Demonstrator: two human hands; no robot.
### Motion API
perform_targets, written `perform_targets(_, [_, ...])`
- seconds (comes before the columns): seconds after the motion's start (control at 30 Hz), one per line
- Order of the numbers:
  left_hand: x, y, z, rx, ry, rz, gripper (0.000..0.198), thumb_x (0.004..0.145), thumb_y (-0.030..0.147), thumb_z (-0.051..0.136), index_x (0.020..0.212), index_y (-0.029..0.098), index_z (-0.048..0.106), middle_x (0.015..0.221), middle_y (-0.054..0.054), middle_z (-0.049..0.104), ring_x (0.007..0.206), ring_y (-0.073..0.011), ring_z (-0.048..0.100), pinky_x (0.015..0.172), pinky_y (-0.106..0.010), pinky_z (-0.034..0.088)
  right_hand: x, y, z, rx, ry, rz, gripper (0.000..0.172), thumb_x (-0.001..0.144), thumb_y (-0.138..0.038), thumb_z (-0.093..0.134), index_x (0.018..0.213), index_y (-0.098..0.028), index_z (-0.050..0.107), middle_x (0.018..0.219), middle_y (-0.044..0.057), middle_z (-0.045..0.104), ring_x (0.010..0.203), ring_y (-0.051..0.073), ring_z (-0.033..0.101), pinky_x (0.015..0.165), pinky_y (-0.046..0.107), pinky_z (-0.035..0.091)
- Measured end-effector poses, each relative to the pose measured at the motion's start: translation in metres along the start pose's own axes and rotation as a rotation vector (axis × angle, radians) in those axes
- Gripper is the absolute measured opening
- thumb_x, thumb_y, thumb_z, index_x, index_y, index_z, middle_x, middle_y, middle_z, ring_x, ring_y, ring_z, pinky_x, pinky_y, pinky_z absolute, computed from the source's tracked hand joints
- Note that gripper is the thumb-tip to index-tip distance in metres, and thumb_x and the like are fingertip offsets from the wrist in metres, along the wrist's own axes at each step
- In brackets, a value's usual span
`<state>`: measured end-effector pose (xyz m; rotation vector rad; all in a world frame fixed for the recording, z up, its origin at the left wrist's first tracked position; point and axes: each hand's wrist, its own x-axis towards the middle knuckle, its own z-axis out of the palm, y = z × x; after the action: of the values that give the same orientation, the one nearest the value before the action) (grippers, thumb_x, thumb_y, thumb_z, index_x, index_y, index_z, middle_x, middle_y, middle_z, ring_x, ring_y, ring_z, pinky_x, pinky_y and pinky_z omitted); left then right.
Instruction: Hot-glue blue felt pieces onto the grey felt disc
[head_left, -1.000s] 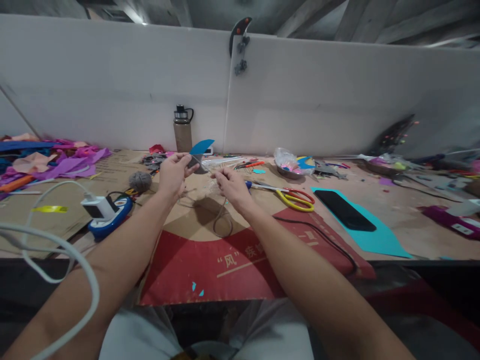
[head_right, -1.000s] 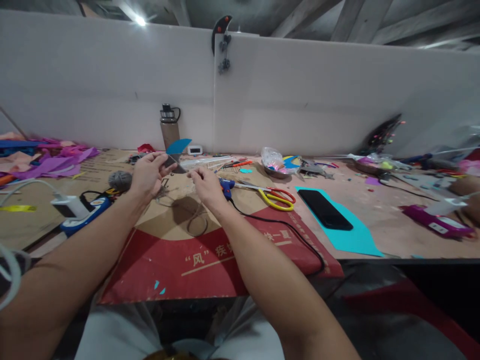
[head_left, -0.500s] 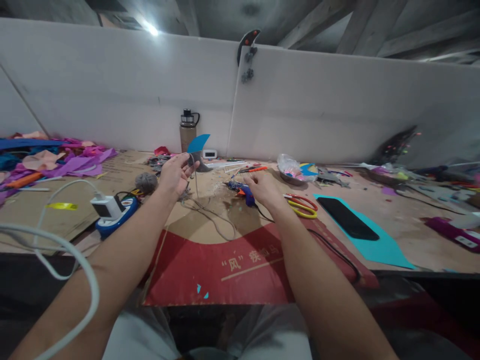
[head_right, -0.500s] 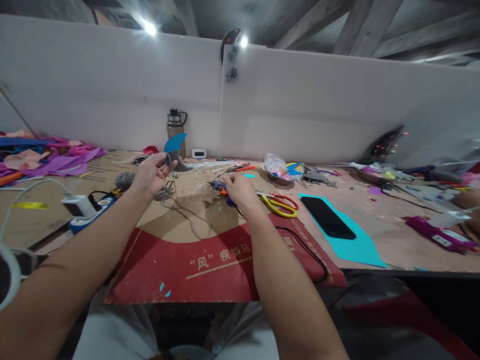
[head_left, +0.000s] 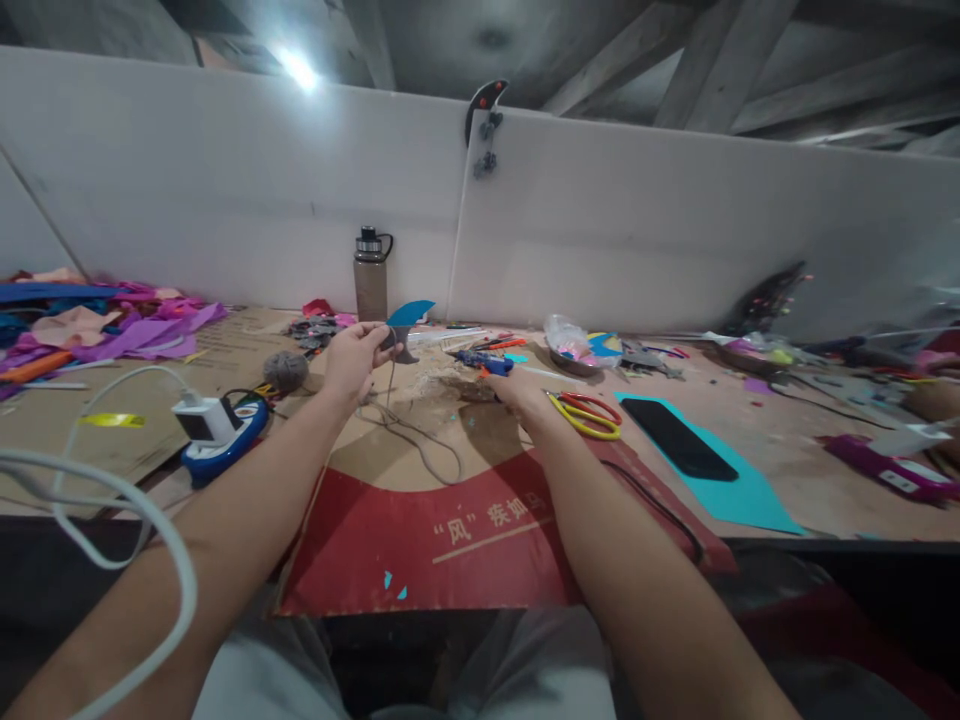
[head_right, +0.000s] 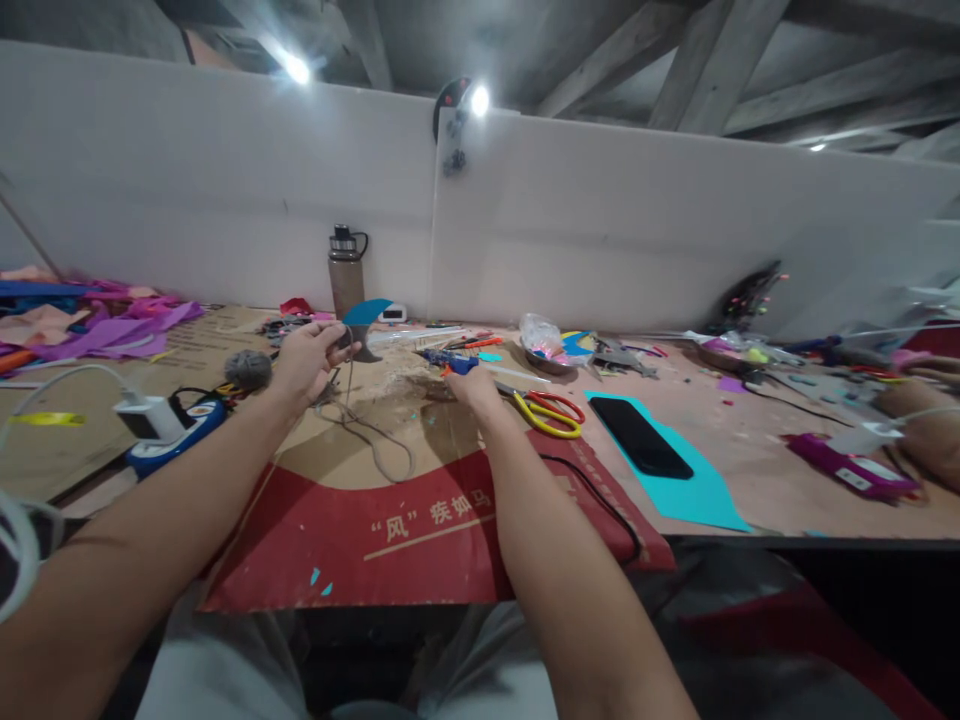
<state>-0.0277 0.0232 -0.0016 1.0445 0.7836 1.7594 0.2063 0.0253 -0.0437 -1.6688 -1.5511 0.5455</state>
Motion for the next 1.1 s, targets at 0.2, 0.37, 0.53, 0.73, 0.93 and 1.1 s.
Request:
perform_targets(0.2, [0.001,0.0,-0.002,-0.063,0.05,-0.069,0.01,0.064,0.012,0.066,0.062,0.011,0.057,0.061,0.001,0.055,0.057,-0.0065,0.053,0.072,-0.031,0.056,-0.014,-0.025,-0.004,0.396,0.105,-0.014,0.022,0.064,-0.026,0.051,0.085,-0.02,0.05,0.081,0.002,0.058,0.063,0.014,0.055,0.054,0.027,0.047])
perform_targets(0.37, [0.001,-0.002,-0.002,-0.069,0.049,-0.094,0.009,0.064,0.012,0.066,0.062,0.011,0.057,0.06,0.0,0.054,0.055,-0.0067,0.052,0.068,-0.03,0.056,-0.033,-0.047,-0.003,0.759,-0.028,-0.197,0.028,0.064,-0.019,0.051,0.091,-0.022,0.04,0.085,0.0,0.055,0.061,0.011,0.055,0.048,0.025,0.049])
perform_targets(0.53, [-0.001,-0.003,-0.002,-0.07,0.005,-0.123,0.009,0.064,0.011,0.066,0.064,0.011,0.057,0.064,-0.001,0.057,0.056,-0.0064,0.053,0.068,-0.03,0.056,-0.048,-0.061,-0.002,0.772,-0.157,-0.364,0.027,0.07,-0.019,0.05,0.092,-0.023,0.035,0.087,0.0,0.056,0.053,0.01,0.054,0.043,0.025,0.048])
perform_targets(0.73, [-0.003,-0.004,0.001,-0.04,-0.024,-0.111,0.01,0.064,0.013,0.067,0.062,0.011,0.057,0.065,-0.001,0.056,0.059,-0.0072,0.053,0.066,-0.029,0.056,-0.046,-0.052,0.007,0.564,-0.086,-0.51,0.026,0.076,-0.022,0.048,0.1,-0.023,0.038,0.088,0.001,0.056,0.054,0.009,0.049,0.046,0.024,0.045])
perform_targets(0.93, [-0.006,-0.003,0.003,0.02,-0.048,-0.102,0.016,0.063,0.018,0.069,0.059,0.013,0.055,0.051,0.004,0.047,0.048,-0.0043,0.042,0.068,-0.031,0.056,-0.046,-0.055,0.002,0.369,0.014,-0.603,0.028,0.075,-0.016,0.049,0.102,-0.02,0.041,0.087,0.004,0.056,0.074,0.016,0.054,0.071,0.036,0.048])
perform_targets(1.1, [-0.009,0.0,0.005,0.03,-0.055,-0.1,0.019,0.063,0.018,0.07,0.056,0.014,0.052,0.045,0.007,0.04,0.044,-0.0033,0.036,0.069,-0.033,0.056,-0.047,-0.055,0.003,0.29,0.049,-0.621,0.027,0.076,-0.016,0.048,0.103,-0.02,0.042,0.089,0.005,0.055,0.078,0.018,0.052,0.079,0.04,0.045])
